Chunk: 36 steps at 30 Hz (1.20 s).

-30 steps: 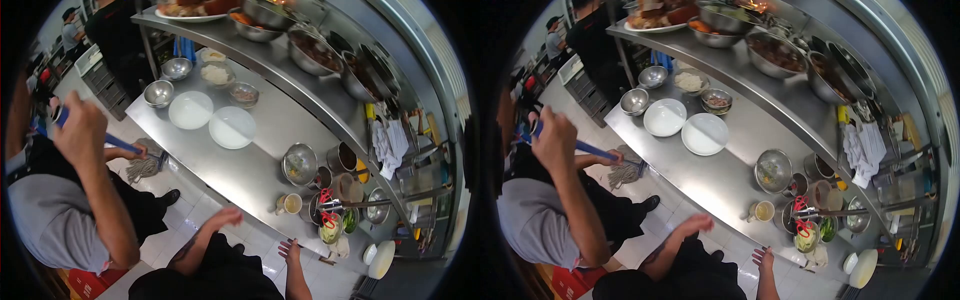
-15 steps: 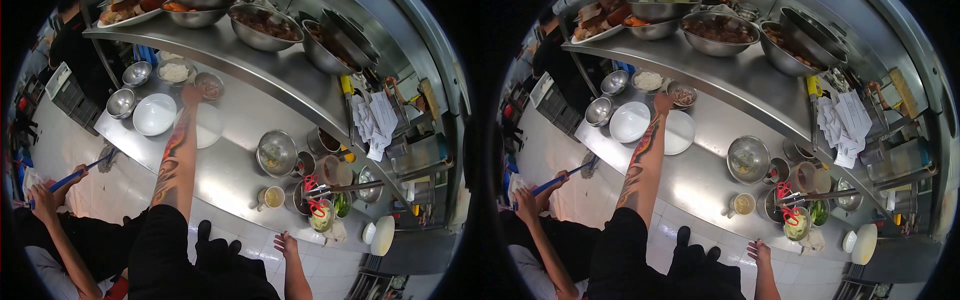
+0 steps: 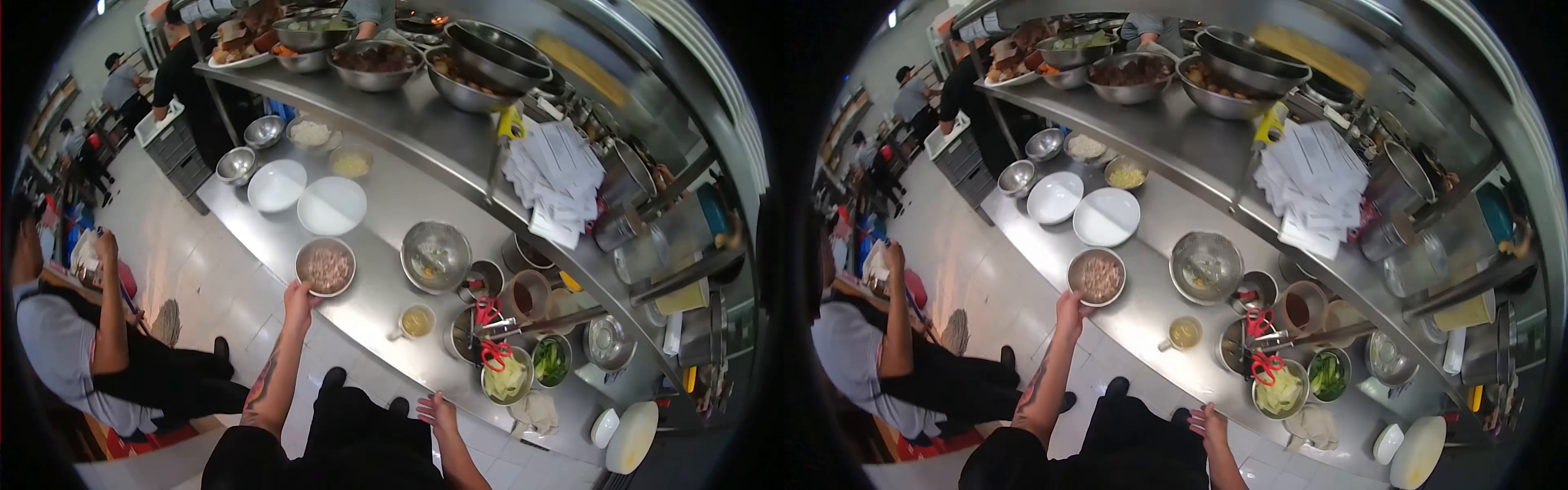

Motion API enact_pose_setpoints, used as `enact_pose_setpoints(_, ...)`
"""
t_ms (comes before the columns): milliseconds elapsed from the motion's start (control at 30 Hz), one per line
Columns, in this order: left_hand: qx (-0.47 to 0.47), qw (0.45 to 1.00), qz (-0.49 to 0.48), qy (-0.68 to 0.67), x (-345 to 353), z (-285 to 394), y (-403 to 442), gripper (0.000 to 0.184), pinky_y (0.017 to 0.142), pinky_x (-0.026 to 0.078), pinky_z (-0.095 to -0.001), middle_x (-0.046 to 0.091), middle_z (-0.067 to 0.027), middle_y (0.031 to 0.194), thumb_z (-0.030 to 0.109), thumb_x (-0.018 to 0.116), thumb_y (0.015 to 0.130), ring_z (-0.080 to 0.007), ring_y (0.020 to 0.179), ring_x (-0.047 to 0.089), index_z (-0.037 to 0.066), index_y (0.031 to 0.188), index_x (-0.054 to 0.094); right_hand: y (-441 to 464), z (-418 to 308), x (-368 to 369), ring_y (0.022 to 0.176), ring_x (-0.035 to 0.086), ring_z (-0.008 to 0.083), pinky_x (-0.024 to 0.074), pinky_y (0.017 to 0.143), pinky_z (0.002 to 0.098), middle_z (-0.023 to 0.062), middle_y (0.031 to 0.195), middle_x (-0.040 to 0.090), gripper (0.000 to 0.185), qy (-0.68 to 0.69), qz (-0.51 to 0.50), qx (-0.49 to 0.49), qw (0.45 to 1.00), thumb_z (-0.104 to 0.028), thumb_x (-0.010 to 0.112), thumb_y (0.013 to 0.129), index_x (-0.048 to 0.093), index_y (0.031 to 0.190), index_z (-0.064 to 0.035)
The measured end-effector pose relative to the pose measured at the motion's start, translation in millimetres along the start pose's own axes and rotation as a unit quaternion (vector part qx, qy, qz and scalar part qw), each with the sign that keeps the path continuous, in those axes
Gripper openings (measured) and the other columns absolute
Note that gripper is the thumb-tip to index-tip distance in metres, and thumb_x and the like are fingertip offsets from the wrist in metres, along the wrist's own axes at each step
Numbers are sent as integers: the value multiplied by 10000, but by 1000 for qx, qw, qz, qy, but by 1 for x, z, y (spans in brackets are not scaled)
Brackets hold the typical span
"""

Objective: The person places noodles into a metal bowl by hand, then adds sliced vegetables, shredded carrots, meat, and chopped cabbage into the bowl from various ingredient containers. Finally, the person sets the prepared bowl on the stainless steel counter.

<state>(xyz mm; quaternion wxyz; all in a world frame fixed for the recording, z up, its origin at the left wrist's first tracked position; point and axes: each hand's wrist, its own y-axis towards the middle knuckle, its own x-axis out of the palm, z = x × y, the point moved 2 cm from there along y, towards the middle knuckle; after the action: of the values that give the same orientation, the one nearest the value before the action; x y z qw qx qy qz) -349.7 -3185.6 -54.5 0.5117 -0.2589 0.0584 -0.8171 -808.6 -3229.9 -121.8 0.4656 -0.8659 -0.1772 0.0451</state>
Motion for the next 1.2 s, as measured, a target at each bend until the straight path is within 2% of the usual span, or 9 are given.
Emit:
enact_pose_setpoints(233, -6, 989, 86, -118, 6, -79, -145, 72, 797, 594, -397, 651, -90, 943, 54, 595, 863, -197, 882, 657, 53, 910, 539, 3, -1, -71, 950, 685, 271, 560, 791, 376, 182, 1159, 662, 618, -158, -243, 13, 957, -464, 456, 1024, 417, 1397, 27)
enact_pose_setpoints(400, -35, 972, 92, -212, 14, -140, -236, 166, 833, 578, -407, 650, -100, 1008, 35, 568, 864, -211, 935, 656, 42, 1026, 536, -7, 69, -220, 894, 695, 240, 548, 718, 325, 154, 1157, 670, 454, -256, -129, -31, 957, -364, 491, 1027, 493, 1334, -29)
enact_pose_setpoints(567, -105, 964, 97, -222, -8, -207, -327, 254, 852, 565, -417, 633, -110, 1075, 14, 548, 850, -217, 961, 647, 42, 1100, 513, -75, 212, -415, 927, 688, 264, 562, 731, 398, 143, 1181, 654, 366, -305, 0, 169, 937, -327, 477, 1026, 512, 1302, -89)
enact_pose_setpoints(700, -98, 971, 105, -191, -71, -273, -384, 267, 855, 548, -414, 626, -78, 1050, 36, 549, 833, -217, 980, 623, 58, 1098, 526, -64, 384, -651, 922, 672, 296, 564, 729, 496, 97, 1070, 675, 642, -620, -203, 317, 688, -357, 704, 867, 458, 1421, -147)
enact_pose_setpoints(733, -69, 974, 102, -189, -85, -271, -405, 254, 877, 531, -419, 622, -72, 1031, 54, 560, 828, -207, 982, 619, 74, 1080, 536, -83, 390, -680, 1059, 648, 286, 574, 782, 514, 133, 1228, 616, 404, -645, -165, 377, 644, -388, 512, 968, 545, 1294, -152)
enact_pose_setpoints(833, -49, 969, 195, -145, -133, -265, -474, 239, 859, 532, -391, 624, -68, 1059, 20, 569, 829, -202, 1005, 619, 76, 1054, 510, -112, 324, -629, 803, 690, 232, 551, 698, 398, 107, 889, 717, 340, -785, -217, 155, 559, -338, 616, 843, 699, 1077, -106)
enact_pose_setpoints(933, -63, 954, 278, -94, -202, -290, -543, 330, 870, 547, -403, 633, -76, 1120, 14, 564, 843, -203, 1025, 624, 70, 1167, 537, -75, 273, -588, 810, 674, 326, 528, 748, 433, 136, 861, 709, 313, -775, -132, -177, 592, -346, 561, 896, 702, 991, -83)
enact_pose_setpoints(967, -81, 945, 311, -66, -222, -298, -567, 337, 869, 549, -399, 634, -71, 1138, 21, 557, 844, -201, 1042, 626, 74, 1176, 536, -84, 222, -524, 818, 658, 381, 516, 760, 468, 182, 852, 690, 347, -734, -82, -122, 663, -374, 532, 936, 697, 953, -70)
enact_pose_setpoints(1200, -153, 909, 388, -3, -281, -400, -672, 316, 843, 560, -378, 641, -65, 1103, 61, 572, 835, -194, 1020, 631, 73, 1150, 562, -3, 74, -274, 1099, 575, 434, 465, 939, 444, 248, 1221, 596, 411, -550, -47, -560, 617, -174, 625, 913, 557, 1274, 12)
